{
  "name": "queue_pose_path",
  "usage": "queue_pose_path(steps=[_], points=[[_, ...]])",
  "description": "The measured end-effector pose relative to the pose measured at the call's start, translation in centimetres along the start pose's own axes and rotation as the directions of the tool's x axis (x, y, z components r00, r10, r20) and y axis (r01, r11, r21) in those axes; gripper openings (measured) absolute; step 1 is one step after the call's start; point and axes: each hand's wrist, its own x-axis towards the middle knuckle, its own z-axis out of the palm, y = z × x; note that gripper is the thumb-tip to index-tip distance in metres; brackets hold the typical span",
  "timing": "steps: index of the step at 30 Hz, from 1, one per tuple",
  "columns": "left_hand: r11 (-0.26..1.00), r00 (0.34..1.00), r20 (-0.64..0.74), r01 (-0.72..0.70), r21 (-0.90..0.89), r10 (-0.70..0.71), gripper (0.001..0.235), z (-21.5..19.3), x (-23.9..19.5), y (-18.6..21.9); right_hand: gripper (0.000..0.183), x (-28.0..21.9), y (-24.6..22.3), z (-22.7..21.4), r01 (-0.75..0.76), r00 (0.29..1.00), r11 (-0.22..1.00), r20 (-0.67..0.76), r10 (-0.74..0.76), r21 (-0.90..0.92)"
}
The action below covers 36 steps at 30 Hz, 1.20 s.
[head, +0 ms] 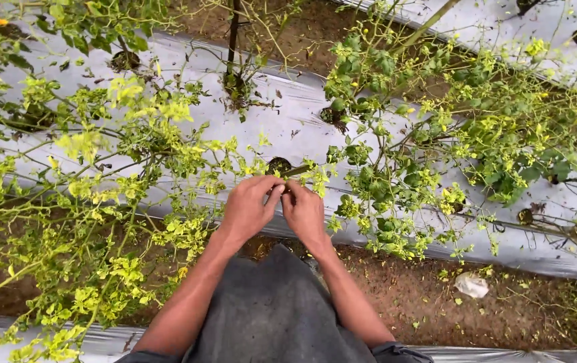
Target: Harvesting ripe chilies from plants in an agricultural field by hand.
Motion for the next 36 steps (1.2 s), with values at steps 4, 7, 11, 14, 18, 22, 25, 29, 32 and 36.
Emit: queue_pose_path(steps=[4,7,11,14,18,22,25,29,32,36], points=[[0.99,0.994,-0.024,-0.108,0.085,0.111,0.017,-1.9,3.9,3.2,0.014,-0.6,2.5,1.5,-0.04,0.999,0.996,-0.01,0.041,0.079],[0.945,0.96,-0.065,-0.254,0.206,0.272,0.017,0.0,9.2,2.5,0.025,-0.9,5.0,1.5,-0.007,0.999,0.998,-0.043,0.01,0.065],[0.873,0.943,-0.086,-0.259,0.414,0.321,0.024,4.9,19.2,-0.7,0.036,-2.5,5.4,-1.7,-0.145,0.977,0.935,0.195,0.084,0.325],[0.709,0.954,0.013,-0.231,0.666,0.299,0.047,9.4,25.7,-2.0,0.042,-4.5,7.7,-2.4,-0.249,0.949,0.857,0.289,0.124,0.452],[0.677,0.95,0.233,-0.032,0.735,-0.209,0.087,10.5,32.0,3.5,0.033,-8.3,12.3,-2.7,-0.431,0.89,0.697,0.399,0.223,0.573],[0.816,0.87,0.121,0.388,0.427,-0.477,0.107,9.7,32.3,5.3,0.032,-13.0,14.7,-4.9,-0.531,0.847,0.52,0.412,0.336,0.669],[0.795,0.827,0.066,0.556,-0.243,-0.558,0.115,10.7,32.6,2.9,0.032,-15.4,17.3,-4.8,-0.562,0.807,0.397,0.377,0.455,0.725],[0.764,0.831,0.115,0.548,-0.341,-0.544,0.074,11.4,30.6,2.4,0.028,-15.9,17.7,-5.1,-0.661,0.674,0.223,0.436,0.597,0.716],[0.721,0.849,0.209,0.524,-0.453,-0.486,0.05,11.4,28.4,4.9,0.027,-14.0,16.4,-6.5,-0.668,0.697,0.291,0.438,0.568,0.685],[0.657,0.804,0.405,0.592,-0.467,-0.436,0.055,10.3,23.9,10.6,0.027,-11.2,15.5,-7.2,-0.602,0.778,0.372,0.413,0.474,0.707]])
